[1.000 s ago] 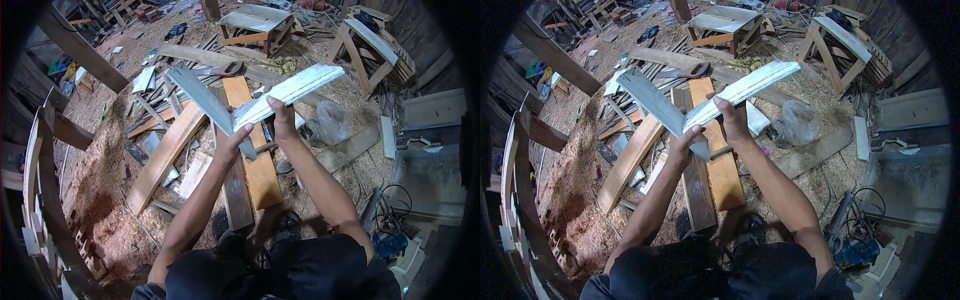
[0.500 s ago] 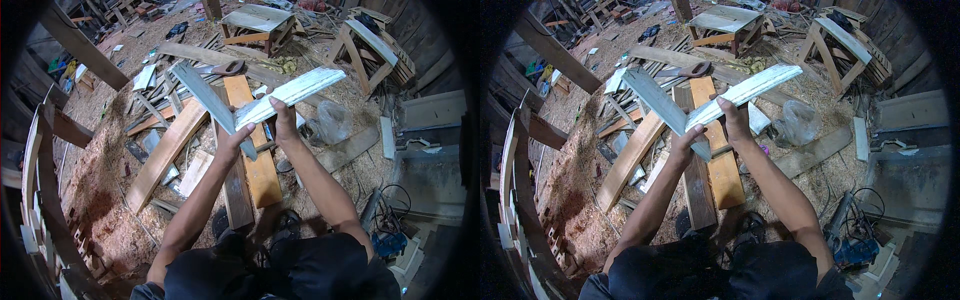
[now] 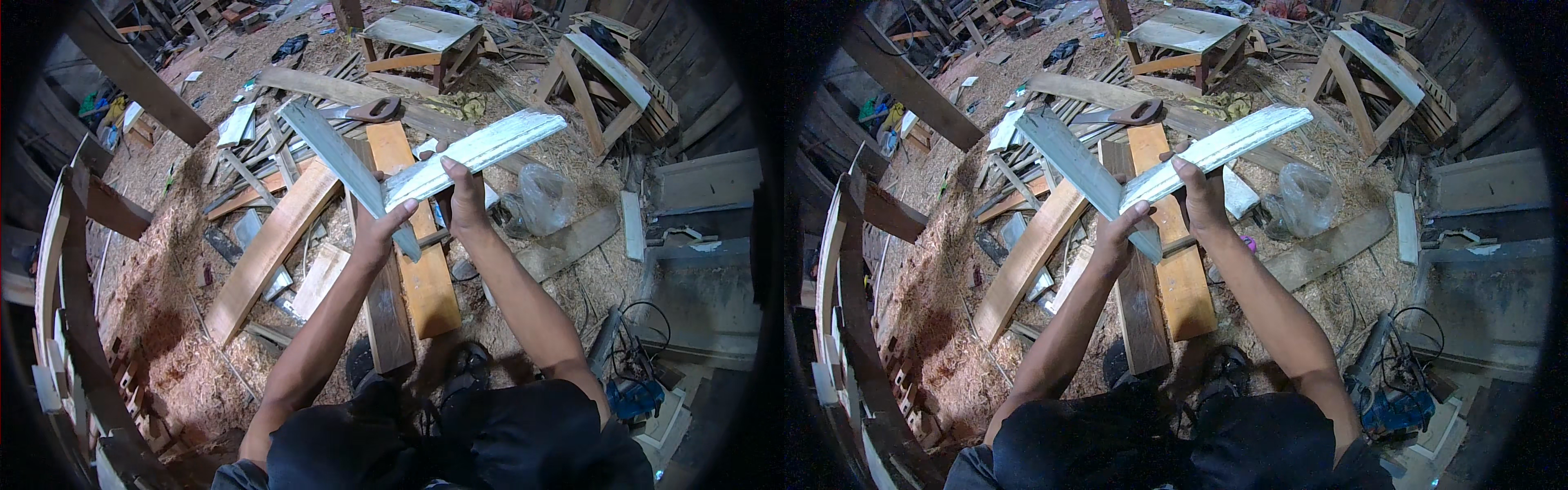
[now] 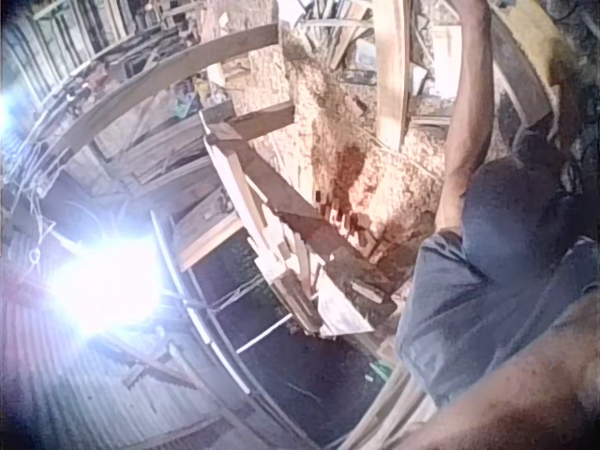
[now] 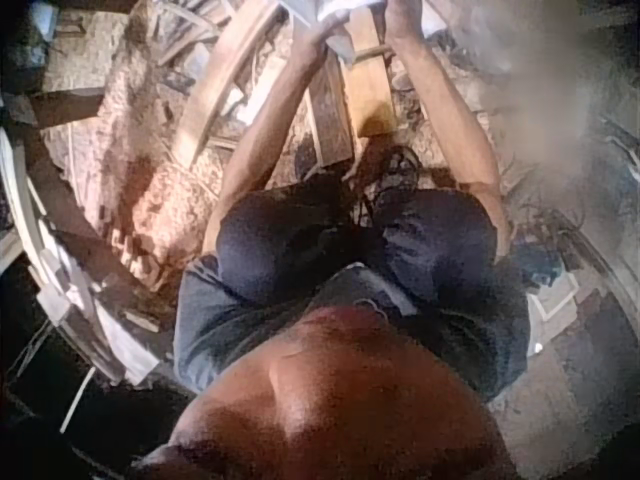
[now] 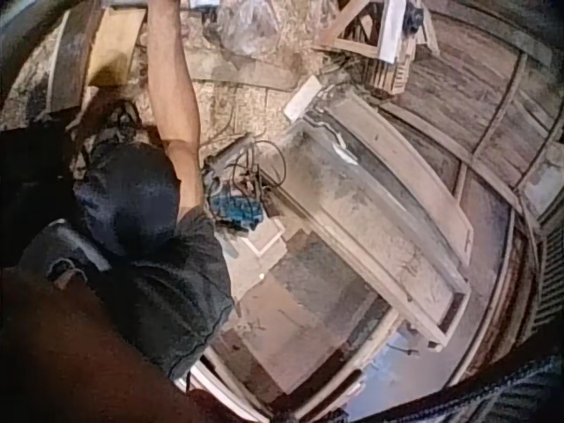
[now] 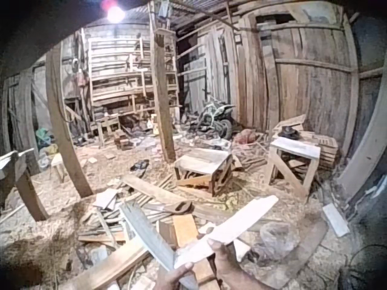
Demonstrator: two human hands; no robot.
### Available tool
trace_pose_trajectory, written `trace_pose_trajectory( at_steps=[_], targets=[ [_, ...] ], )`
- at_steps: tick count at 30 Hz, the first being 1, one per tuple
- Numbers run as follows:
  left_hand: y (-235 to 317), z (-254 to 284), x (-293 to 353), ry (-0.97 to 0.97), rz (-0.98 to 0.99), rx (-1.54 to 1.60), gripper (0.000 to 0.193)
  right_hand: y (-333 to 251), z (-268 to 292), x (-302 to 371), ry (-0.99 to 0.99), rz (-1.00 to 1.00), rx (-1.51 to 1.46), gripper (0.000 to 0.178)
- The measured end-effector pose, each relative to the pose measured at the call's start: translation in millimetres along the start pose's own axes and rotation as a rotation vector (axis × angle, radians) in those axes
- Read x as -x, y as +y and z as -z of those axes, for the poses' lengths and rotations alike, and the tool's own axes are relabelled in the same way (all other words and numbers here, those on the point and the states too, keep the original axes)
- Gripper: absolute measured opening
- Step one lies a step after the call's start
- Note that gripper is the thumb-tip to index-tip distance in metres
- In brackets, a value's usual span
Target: Measure and mark wooden pieces using a measuring tape and a pencil in a workshop environment.
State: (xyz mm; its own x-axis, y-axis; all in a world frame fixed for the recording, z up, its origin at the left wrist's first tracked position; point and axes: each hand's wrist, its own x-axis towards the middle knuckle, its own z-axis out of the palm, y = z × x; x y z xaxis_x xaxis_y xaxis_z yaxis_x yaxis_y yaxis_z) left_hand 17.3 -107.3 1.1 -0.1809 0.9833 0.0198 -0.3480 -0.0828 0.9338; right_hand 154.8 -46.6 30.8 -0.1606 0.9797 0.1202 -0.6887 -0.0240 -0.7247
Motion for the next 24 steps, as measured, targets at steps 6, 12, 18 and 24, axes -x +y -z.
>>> trace_pose_trajectory(
  at_steps=[6, 12, 18, 24],
  targets=[
    [-6.5, -2.9, -2.0, -0.011, -0.001, -0.047, 0.084, 7.6, 18.1, -7.7, -0.010, 0.003, 0.031, 0.044],
    [-55.9, 35.0, -30.2, 0.141, 0.435, 0.040, 0.061, 42.9, 44.9, -15.8, 0.250, -0.231, 0.323, 0.043],
    [-65.4, 49.5, -24.1, 0.092, 0.647, -0.089, 0.033, 37.8, 72.6, -3.3, 0.098, -0.680, 0.836, 0.085],
    [-91.8, 34.3, -46.5, 0.047, 0.668, -0.195, 0.039, 77.0, 116.5, -17.9, 0.145, -0.337, 0.988, 0.082]
  ],
)
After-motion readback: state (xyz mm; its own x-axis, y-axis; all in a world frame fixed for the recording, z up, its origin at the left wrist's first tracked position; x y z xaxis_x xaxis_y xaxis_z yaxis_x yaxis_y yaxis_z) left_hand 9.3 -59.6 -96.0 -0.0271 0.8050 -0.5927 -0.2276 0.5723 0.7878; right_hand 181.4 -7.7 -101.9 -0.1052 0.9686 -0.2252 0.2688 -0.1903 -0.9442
